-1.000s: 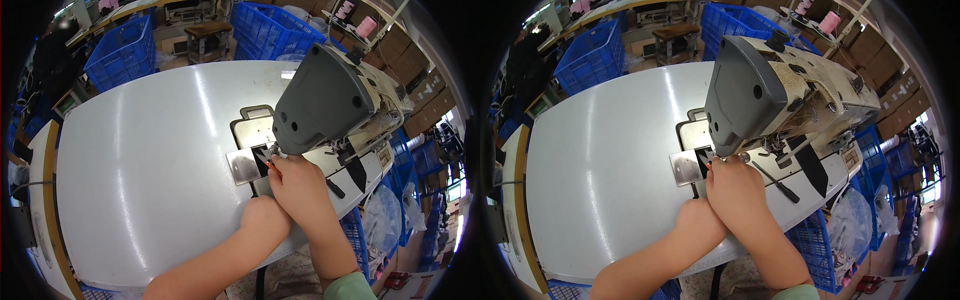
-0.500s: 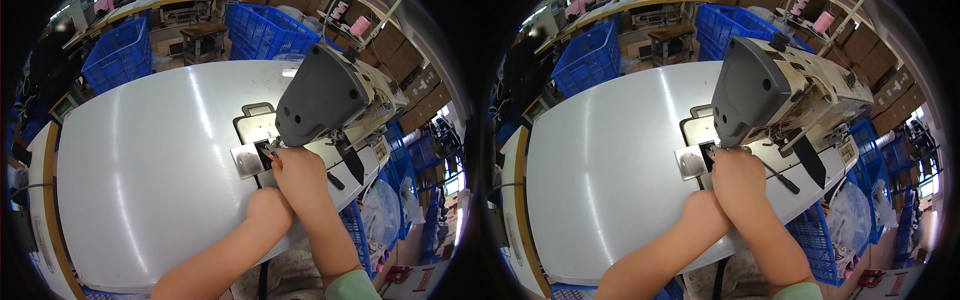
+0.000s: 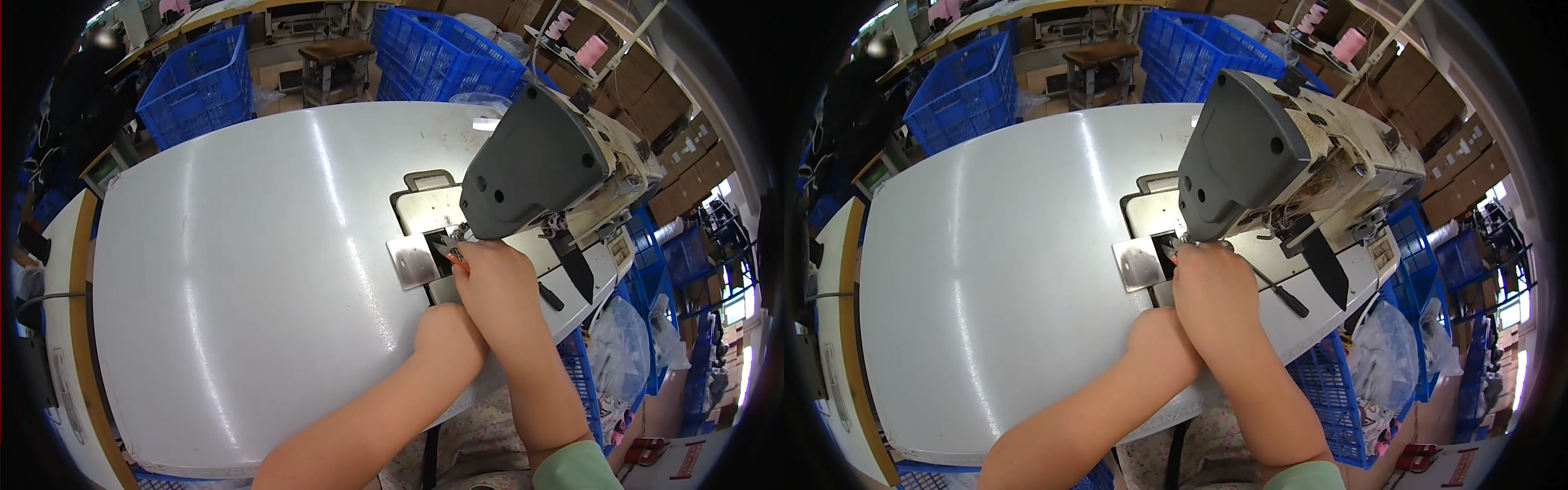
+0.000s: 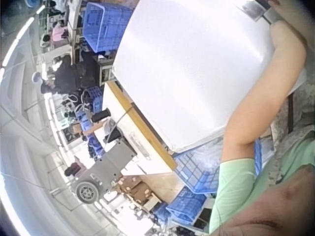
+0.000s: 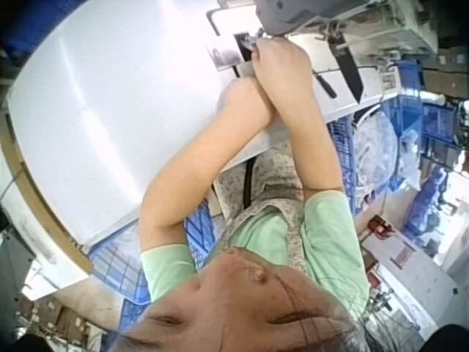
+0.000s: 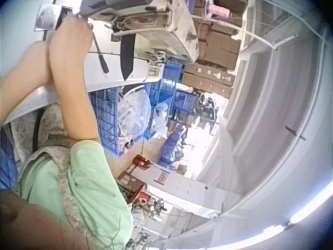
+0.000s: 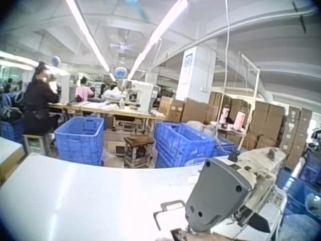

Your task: Threading a large industrial sewing machine and preparing it for use.

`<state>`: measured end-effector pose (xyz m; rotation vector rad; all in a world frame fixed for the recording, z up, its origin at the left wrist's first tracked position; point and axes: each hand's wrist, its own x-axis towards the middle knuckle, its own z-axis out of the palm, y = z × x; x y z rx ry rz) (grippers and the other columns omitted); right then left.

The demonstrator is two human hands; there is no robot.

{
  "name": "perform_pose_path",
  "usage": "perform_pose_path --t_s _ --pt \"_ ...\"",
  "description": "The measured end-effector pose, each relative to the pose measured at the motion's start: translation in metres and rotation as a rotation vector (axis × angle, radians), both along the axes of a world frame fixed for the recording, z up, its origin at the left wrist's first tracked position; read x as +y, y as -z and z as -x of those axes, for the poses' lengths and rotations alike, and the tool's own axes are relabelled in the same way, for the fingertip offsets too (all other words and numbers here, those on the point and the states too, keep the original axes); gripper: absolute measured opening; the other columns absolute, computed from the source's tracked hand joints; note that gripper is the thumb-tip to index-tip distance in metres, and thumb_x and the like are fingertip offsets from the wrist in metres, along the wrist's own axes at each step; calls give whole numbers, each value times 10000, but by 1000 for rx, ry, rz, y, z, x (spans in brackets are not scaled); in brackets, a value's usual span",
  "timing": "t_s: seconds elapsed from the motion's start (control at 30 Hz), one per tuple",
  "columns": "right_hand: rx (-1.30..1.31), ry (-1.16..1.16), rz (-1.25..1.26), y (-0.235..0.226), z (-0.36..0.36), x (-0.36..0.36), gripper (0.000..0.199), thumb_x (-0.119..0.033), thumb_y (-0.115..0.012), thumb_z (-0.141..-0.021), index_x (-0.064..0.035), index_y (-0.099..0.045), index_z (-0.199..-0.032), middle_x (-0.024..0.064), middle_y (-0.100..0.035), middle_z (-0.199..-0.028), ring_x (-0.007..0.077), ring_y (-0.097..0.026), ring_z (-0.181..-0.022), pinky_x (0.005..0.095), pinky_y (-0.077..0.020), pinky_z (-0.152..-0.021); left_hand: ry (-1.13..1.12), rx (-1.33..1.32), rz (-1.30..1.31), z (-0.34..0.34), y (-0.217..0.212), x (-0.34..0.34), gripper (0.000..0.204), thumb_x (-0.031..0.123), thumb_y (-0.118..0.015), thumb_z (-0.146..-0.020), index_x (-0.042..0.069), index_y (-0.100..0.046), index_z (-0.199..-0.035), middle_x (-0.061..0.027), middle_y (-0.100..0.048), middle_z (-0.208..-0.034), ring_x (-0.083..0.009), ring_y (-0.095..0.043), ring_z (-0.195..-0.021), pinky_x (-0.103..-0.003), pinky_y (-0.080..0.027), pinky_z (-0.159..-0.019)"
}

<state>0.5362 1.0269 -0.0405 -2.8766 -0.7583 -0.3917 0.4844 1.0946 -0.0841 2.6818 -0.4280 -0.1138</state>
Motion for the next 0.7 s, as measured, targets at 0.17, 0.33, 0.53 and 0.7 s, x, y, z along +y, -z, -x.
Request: perform_pose_path --t_s 0.17,0.33,0.53,0.7 --pt "95 -43 13 -5 1 -2 85 -89 -577 -752 -8 -605 -756 151 -589 -728 298 -605 -708 390 -486 -645 65 -50 -45 0 -1 2 116 177 -559 -737 149 -647 -668 -50 -652 -686 -224 -642 -636 -361 -495 -507" --pt "58 27 -20 -3 3 0 79 -77 -567 -753 -6 -603 -752 152 -591 -724 308 -602 -718 401 -483 -667 31 -54 -12 0 3 0 113 170 -559 -735 150 -645 -665 -48 -648 -676 -226 -641 -634 -359 -495 -508" --pt "50 16 12 1 -3 -2 127 -76 -599 -721 -14 -626 -827 144 -606 -766 311 -597 -746 405 -476 -677 57 -65 -21 0 3 1 111 164 -559 -729 148 -636 -651 -44 -640 -657 -224 -636 -618 -358 -490 -500" --pt "156 -63 58 -4 0 -5 118 -46 -528 -744 -8 -623 -803 153 -599 -754 307 -607 -721 410 -480 -673 72 98 -28 -4 -9 2 113 128 -571 -737 119 -670 -792 -64 -672 -777 -218 -656 -738 -343 -506 -601"
